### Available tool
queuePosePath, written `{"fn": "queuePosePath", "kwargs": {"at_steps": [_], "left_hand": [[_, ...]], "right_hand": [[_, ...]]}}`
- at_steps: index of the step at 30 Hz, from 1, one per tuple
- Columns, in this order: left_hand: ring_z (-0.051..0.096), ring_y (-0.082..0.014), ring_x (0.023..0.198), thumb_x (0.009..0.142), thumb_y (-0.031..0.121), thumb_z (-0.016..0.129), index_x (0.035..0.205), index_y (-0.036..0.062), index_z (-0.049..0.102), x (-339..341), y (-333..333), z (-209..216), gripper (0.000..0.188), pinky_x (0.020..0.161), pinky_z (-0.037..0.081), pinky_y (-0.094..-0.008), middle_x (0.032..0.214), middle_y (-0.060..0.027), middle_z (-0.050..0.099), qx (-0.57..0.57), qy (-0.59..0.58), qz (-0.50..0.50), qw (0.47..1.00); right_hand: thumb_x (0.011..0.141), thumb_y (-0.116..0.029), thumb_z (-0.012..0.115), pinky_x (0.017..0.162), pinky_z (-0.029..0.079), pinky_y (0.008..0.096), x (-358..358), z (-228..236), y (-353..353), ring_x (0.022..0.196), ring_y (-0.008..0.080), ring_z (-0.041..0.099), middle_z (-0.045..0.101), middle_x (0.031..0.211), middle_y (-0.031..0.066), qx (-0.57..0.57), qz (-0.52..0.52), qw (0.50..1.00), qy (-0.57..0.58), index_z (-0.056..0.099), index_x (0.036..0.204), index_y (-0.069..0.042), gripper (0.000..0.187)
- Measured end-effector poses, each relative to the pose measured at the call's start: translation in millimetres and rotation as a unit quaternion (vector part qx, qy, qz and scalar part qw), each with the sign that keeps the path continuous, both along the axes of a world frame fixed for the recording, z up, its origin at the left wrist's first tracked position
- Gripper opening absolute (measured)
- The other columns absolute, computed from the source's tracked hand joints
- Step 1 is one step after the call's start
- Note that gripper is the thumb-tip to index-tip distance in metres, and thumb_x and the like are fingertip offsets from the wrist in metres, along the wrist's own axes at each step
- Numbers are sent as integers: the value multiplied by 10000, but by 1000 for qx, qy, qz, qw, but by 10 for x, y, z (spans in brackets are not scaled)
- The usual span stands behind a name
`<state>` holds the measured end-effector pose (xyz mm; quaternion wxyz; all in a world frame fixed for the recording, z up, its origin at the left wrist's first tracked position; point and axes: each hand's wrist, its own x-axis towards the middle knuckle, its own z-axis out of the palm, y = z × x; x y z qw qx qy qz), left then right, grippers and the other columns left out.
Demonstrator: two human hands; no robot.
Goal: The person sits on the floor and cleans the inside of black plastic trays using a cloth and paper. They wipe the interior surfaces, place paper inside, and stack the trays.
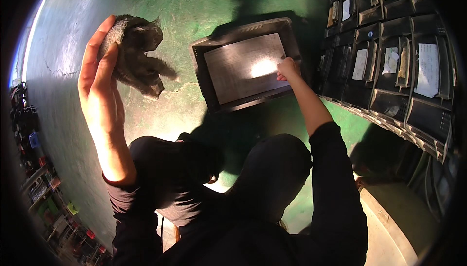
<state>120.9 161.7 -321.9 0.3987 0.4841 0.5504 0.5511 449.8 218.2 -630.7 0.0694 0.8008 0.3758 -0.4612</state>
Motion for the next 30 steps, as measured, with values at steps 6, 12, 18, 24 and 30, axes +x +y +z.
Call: {"fn": "queuePosePath", "kwargs": {"at_steps": [6, 12, 18, 24, 30], "left_hand": [[459, -127, 1122, 896, 30, 412, 1257, -44, 416, -86, -78, 38, 368, 981, 327, -259, 1282, -104, 455, 1, 22, 9, 1000], [516, -97, 1004, 875, 41, 466, 1196, 0, 515, -90, 34, -57, 328, 937, 341, -226, 1122, -57, 563, 12, 14, 9, 1000], [538, -81, 954, 873, 43, 479, 1174, 28, 543, -73, 165, -187, 308, 897, 375, -211, 1049, -43, 590, 3, -43, -19, 999], [514, -92, 1035, 883, 33, 460, 1215, -1, 491, -45, 216, -167, 335, 929, 368, -222, 1164, -64, 548, 4, -50, -40, 998], [553, -113, 985, 897, 93, 479, 1176, 14, 533, -34, 77, -67, 295, 888, 403, -235, 1070, -67, 597, 20, -38, -13, 999]], "right_hand": [[825, -245, 577, 603, 515, 304, -92, -424, -51, 660, 182, 649, 661, 734, 50, 77, 36, 978, -190, 591, 902, -43, 216], [737, -243, 646, 684, 484, 360, -228, 445, -218, 817, 251, 598, 597, 860, 79, 308, 253, 896, -198, 613, 835, -124, 158], [756, -145, 668, 671, 471, 319, 542, 1470, 96, 726, 197, 588, 599, 842, 112, 659, -57, 745, -85, 548, 910, -30, 227], [792, -129, 618, 705, 491, 403, 920, 1558, 411, 823, 346, 615, 601, 916, 229, 662, -154, 685, -261, 403, 1053, -33, 352], [800, -104, 537, 718, 478, 466, 907, 834, 355, 830, 399, 592, 566, 983, 221, 556, -97, 762, -319, 359, 1106, -50, 357]]}}
